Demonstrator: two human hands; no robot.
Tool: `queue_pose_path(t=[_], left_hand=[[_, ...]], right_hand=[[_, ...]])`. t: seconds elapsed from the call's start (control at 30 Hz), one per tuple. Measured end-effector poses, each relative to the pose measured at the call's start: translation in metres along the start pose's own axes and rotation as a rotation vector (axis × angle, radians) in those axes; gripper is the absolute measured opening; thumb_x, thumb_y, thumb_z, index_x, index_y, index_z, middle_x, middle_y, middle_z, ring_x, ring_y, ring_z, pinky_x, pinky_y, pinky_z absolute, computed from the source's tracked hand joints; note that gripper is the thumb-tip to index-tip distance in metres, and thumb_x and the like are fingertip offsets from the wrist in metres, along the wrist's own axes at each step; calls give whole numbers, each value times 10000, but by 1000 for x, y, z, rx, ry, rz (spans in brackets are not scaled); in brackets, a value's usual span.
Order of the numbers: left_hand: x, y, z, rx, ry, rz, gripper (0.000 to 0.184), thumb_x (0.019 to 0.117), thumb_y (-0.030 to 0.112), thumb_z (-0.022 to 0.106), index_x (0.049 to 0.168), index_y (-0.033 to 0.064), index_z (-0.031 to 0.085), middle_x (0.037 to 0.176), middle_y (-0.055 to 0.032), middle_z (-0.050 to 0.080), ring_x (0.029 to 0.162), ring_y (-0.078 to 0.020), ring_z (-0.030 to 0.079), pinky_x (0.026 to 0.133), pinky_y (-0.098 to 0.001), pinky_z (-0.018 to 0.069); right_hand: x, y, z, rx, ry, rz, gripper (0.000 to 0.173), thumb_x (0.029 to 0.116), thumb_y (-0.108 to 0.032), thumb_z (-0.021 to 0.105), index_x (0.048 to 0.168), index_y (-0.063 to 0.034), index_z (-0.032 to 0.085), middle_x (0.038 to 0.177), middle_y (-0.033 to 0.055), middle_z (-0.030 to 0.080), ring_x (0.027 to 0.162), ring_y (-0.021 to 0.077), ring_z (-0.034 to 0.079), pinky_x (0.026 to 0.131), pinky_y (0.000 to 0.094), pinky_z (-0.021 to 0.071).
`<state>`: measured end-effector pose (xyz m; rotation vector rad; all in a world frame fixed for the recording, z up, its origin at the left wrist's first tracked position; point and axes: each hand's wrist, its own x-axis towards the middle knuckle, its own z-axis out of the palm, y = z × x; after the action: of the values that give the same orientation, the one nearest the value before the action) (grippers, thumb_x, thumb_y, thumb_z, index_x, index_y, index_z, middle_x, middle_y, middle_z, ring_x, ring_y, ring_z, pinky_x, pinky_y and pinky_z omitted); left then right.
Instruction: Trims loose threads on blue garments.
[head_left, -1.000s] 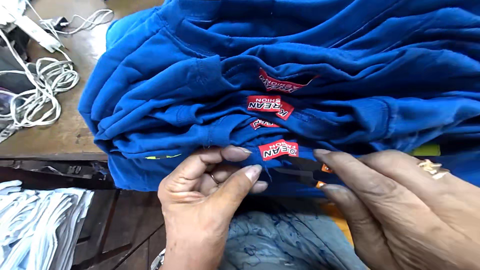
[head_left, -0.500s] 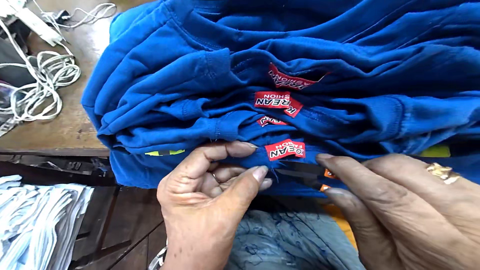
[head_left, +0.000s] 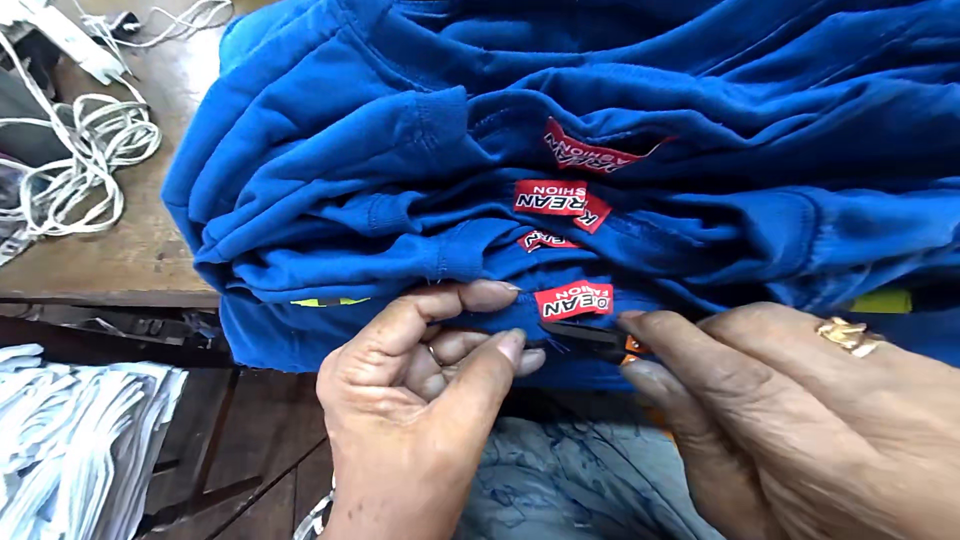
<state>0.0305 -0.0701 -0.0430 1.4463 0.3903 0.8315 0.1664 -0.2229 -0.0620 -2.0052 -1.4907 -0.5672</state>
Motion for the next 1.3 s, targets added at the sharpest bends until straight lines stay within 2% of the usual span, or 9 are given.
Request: queue_pose_path(t=[0.13, 0.23, 0.3, 0.37, 0.5, 0.73, 0.87, 1.1, 1.3], left_hand=[[0, 0, -1, -22, -5, 0, 213, 949, -68, 615, 1151, -51, 679, 1084, -167, 721, 827, -240, 755, 741, -372, 667], [1, 0, -1, -20, -8, 7, 226, 917, -43, 693, 1143, -44, 681, 1034, -173, 732, 837, -255, 760, 756, -385, 668], [2, -2, 0, 11, 15, 14, 232, 878, -18, 756, 1102, -26, 698, 1001, -163, 733, 801, -252, 755, 724, -382, 670], [3, -4, 0, 37, 32, 12, 269, 849, -33, 779, 1107, -12, 704, 996, -148, 735, 771, -232, 750, 705, -363, 668], [4, -6, -1, 78, 27, 28, 378, 802, -83, 793, 1158, -2, 694, 1072, -128, 720, 774, -199, 737, 691, -319, 661], [4, -6, -4, 204, -21, 86, 497, 753, -130, 791, 1212, 14, 667, 1197, -104, 704, 844, -203, 742, 731, -316, 662], [0, -6, -8, 214, -46, 62, 487, 759, -124, 784, 1210, 20, 669, 1184, -104, 711, 815, -215, 751, 727, -333, 672], [0, -7, -9, 203, -50, 46, 518, 744, -141, 771, 1220, 29, 660, 1210, -94, 697, 761, -196, 741, 678, -312, 667], [-1, -7, -8, 197, -34, 37, 535, 737, -154, 771, 1226, 31, 659, 1194, -93, 705, 742, -185, 737, 652, -293, 660]], right_hand=[[1, 5, -6, 109, -96, -18, 313, 1068, -271, 481, 1111, -39, 687, 798, 106, 588, 685, 228, 546, 578, 379, 398], [2, 14, -14, 393, -237, 21, 366, 1098, -305, 421, 1061, -62, 691, 799, 46, 623, 686, 116, 562, 583, 290, 428], [0, 18, -16, 604, -281, 105, 367, 1106, -284, 422, 1043, -55, 702, 818, 7, 643, 712, 27, 562, 621, 198, 449], [-4, 17, -17, 762, -303, 244, 337, 1098, -241, 451, 1029, -52, 721, 803, -27, 639, 673, -20, 537, 596, 152, 451], [-9, 15, -16, 901, -324, 483, 302, 1081, -211, 477, 1026, -97, 751, 731, -67, 611, 560, -8, 487, 488, 164, 414], [-3, 13, -15, 858, -359, 505, 287, 1068, -219, 498, 962, -131, 750, 680, -92, 580, 523, -18, 463, 458, 151, 389], [-4, 9, -14, 819, -367, 497, 264, 1068, -264, 527, 1015, -167, 767, 687, -100, 586, 530, -21, 472, 470, 155, 401], [-1, 7, 0, 729, -290, 412, 284, 1038, -254, 530, 882, -164, 750, 685, -140, 588, 565, -74, 481, 485, 113, 393], [3, 3, 3, 712, -273, 391, 290, 1036, -248, 531, 857, -165, 743, 692, -141, 597, 589, -78, 499, 507, 107, 405]])
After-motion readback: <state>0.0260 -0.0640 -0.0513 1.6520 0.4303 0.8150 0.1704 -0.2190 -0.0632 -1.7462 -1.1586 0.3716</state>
